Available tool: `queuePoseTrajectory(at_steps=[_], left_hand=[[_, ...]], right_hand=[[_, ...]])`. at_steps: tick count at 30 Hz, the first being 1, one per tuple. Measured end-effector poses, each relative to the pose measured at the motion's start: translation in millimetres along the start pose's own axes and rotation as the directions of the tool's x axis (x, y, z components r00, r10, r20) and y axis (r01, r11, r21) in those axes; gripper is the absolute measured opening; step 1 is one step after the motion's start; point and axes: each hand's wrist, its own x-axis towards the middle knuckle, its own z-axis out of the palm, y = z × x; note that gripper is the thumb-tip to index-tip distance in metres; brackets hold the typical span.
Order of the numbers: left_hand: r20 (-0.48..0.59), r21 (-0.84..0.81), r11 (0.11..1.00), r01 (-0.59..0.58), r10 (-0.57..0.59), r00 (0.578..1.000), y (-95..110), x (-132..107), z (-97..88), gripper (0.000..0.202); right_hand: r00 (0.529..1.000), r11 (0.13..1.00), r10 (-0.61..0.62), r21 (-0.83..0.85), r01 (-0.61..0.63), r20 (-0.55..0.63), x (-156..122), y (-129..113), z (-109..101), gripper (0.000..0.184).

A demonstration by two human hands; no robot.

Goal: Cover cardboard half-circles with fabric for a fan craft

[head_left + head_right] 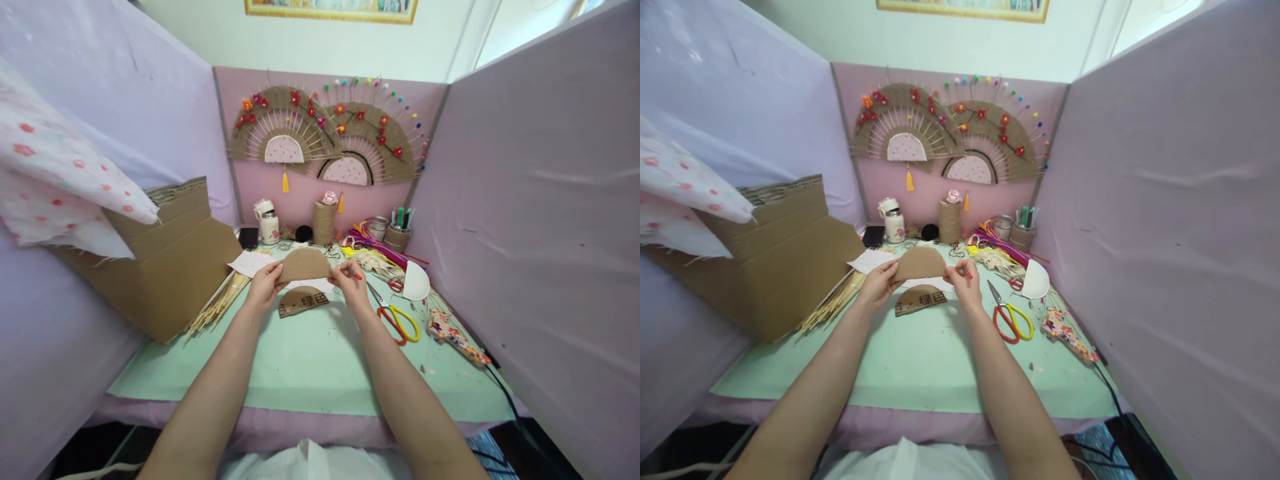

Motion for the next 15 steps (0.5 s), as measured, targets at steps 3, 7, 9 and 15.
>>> queuePoseTrajectory(at_steps=[3,7,9,15], left_hand=[[0.000,-0.002,1.000,0.004,-0.004,1.000,0.1,-0.2,-0.2,0.018],[-0.001,-0.002,1.000,0.004,-0.004,1.000,-0.5,-0.2,-0.4,0.018],[-0.001,-0.003,1.000,0.002,-0.002,1.000,-0.9,0.1,-0.4,0.017],[-0.007,0.002,1.000,-0.003,0.003,1.000,-2.0,0.7,0.1,0.017]], right_hand=[[1.000,1.000,0.000,-0.006,0.000,-0.003,0.7,1.0,-0.5,0.039],[1.000,1.000,-0.002,-0.008,0.002,-0.008,1.0,1.7,-0.6,0.039],[1.000,1.000,-0.001,-0.006,0.001,-0.007,0.7,1.2,-0.5,0.038],[1.000,1.000,0.015,-0.008,-0.015,-0.001,-0.8,-1.6,0.0,0.038]])
